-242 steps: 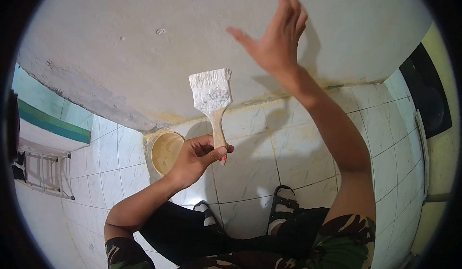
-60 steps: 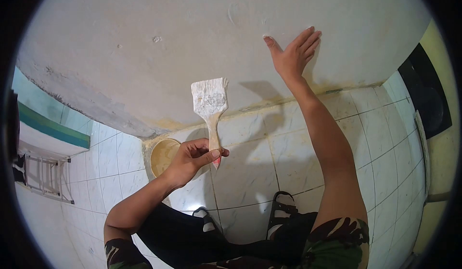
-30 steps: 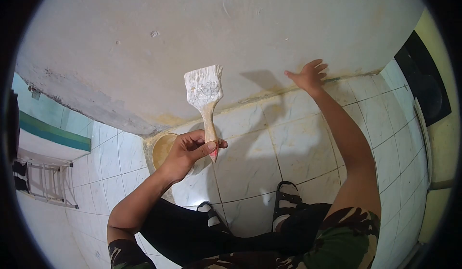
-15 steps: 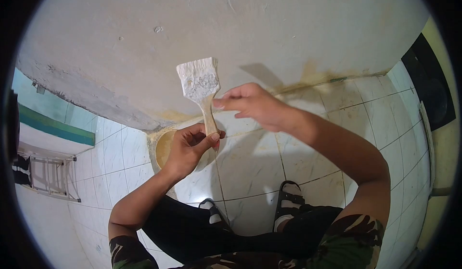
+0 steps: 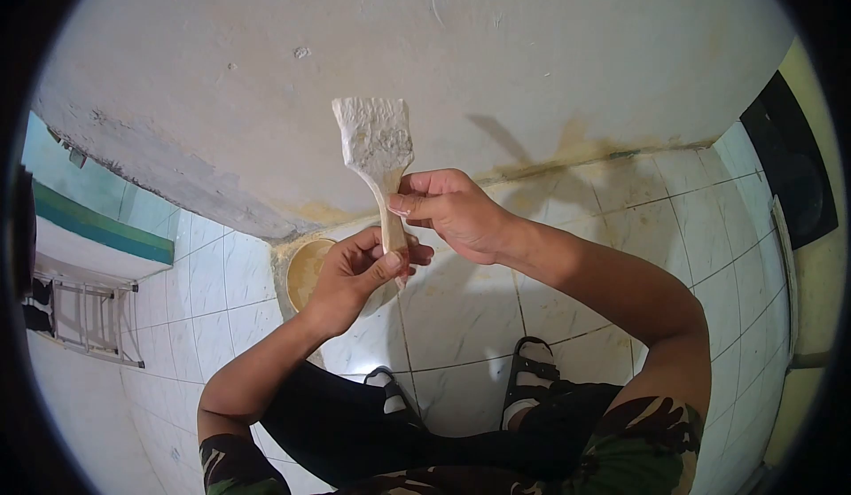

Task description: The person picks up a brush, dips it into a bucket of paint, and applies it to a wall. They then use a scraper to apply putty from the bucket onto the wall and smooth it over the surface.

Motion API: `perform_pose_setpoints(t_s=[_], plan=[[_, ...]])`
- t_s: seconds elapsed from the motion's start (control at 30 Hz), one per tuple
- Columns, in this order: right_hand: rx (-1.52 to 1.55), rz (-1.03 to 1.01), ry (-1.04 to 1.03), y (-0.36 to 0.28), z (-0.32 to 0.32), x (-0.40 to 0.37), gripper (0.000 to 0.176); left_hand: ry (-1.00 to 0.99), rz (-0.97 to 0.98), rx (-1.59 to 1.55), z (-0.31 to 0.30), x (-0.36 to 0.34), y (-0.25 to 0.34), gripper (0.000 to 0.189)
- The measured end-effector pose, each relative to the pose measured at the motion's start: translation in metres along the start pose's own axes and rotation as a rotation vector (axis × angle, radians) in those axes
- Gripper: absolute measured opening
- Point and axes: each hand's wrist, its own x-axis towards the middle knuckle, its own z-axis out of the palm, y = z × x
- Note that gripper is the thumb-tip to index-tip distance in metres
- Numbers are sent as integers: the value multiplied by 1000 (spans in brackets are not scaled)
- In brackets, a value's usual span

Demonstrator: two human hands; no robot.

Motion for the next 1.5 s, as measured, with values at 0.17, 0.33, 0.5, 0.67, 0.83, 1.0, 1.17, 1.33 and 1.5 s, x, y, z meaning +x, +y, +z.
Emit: perform_pose_setpoints(t_s=[0.17, 0.33, 0.5, 0.67, 0.83, 1.0, 1.17, 1.33, 1.5], plan=[[28, -24, -8, -9, 6, -2, 38, -87, 0, -154, -9, 3, -3, 25], [-66, -45, 66, -7, 15, -5, 35, 89, 8, -17, -3, 2, -4, 21], [-292, -150, 248, -7, 28, -7, 28, 182, -14, 99, -4, 3, -8, 18], [-364, -170, 233, -4, 20, -5, 28, 162, -58, 177, -7, 3, -10, 16], [-352, -125, 196, -7, 21, -6, 29, 192, -57, 149, -4, 3, -7, 17], [-717, -221, 260, -9, 19, -6, 32, 240, -49, 223, -1, 2, -8, 19], [-606, -170, 242, -12, 17, -3, 29, 95, -58, 63, -11, 4, -6, 25], [-378, -46, 154, -28, 20, -5, 24, -21, -92, -145, -19, 8, -7, 23], [-453, -8, 19, -26, 7, -1, 37, -25, -69, -126, -11, 4, -5, 23]])
